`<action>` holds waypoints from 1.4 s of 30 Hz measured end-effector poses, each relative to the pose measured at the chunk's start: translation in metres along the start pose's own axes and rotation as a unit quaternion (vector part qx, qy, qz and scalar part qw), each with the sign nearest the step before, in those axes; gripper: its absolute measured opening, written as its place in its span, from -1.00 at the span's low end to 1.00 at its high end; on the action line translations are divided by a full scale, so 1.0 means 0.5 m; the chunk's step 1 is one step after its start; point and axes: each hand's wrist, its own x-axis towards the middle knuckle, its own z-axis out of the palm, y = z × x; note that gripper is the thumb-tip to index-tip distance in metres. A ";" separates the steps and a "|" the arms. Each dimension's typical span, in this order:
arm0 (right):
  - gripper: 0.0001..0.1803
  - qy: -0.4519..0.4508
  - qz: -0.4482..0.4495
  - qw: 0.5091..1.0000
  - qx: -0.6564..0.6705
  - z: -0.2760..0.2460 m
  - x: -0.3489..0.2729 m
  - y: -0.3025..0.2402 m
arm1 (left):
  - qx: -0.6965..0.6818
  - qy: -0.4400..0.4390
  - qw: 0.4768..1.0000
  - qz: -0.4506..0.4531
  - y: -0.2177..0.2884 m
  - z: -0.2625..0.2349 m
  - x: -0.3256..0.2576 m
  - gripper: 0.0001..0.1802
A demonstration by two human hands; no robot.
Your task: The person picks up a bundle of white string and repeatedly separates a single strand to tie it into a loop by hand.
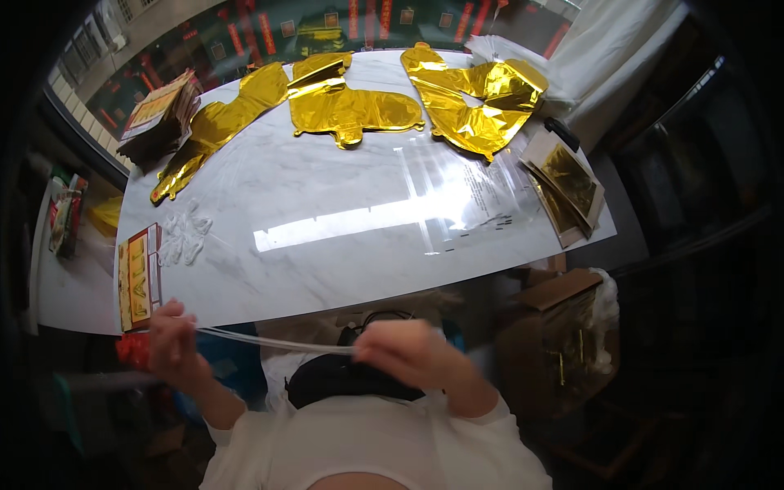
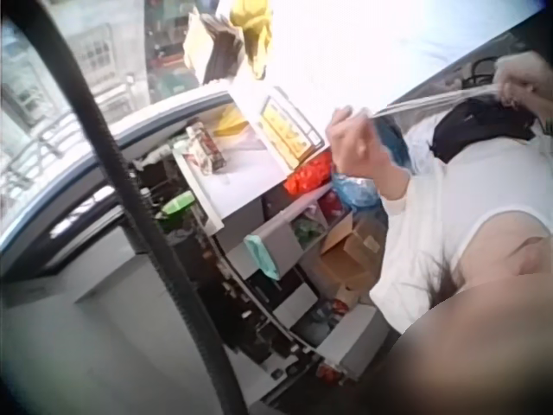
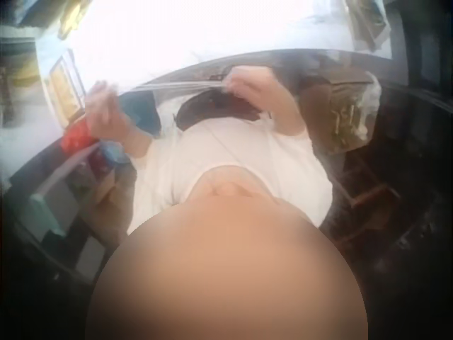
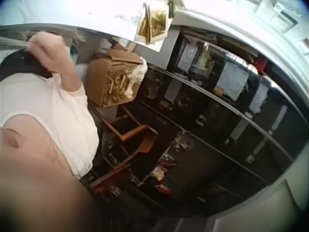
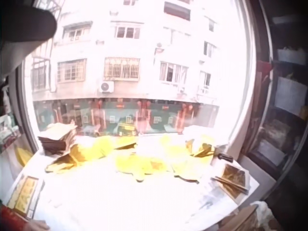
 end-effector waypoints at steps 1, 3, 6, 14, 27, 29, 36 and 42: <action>-0.88 0.038 0.013 0.998 -0.045 -0.023 -0.016 0.011 | 0.001 -0.001 1.000 0.002 -0.024 -0.022 -0.004 -0.96; -0.88 0.099 0.033 0.993 -0.063 -0.070 -0.050 0.013 | 0.018 -0.135 0.987 -0.088 -0.062 -0.060 -0.008 -0.89; -0.90 0.136 0.017 0.988 -0.066 -0.102 -0.063 -0.014 | 0.015 -0.292 0.949 -0.114 -0.052 -0.071 -0.006 -0.70; -0.82 -0.025 -0.165 0.975 -0.145 0.051 0.056 -0.098 | -0.467 -0.463 0.706 -0.262 0.117 0.137 -0.032 0.05; -0.89 0.235 -0.085 0.949 0.195 0.021 0.005 -0.029 | -0.634 -0.058 0.663 -0.394 0.008 0.118 -0.091 -0.55; -0.90 0.234 -0.003 0.941 0.244 0.040 0.021 -0.018 | -0.678 -0.016 0.640 -0.362 0.007 0.122 -0.077 -0.55; -0.63 0.149 0.055 0.987 -0.001 0.084 0.057 0.040 | -0.739 0.002 0.551 -0.387 0.063 0.143 -0.060 -0.54; -0.20 0.119 -0.028 0.991 0.060 0.141 0.074 -0.002 | -0.568 -0.210 0.715 -0.349 0.119 0.143 -0.078 -0.54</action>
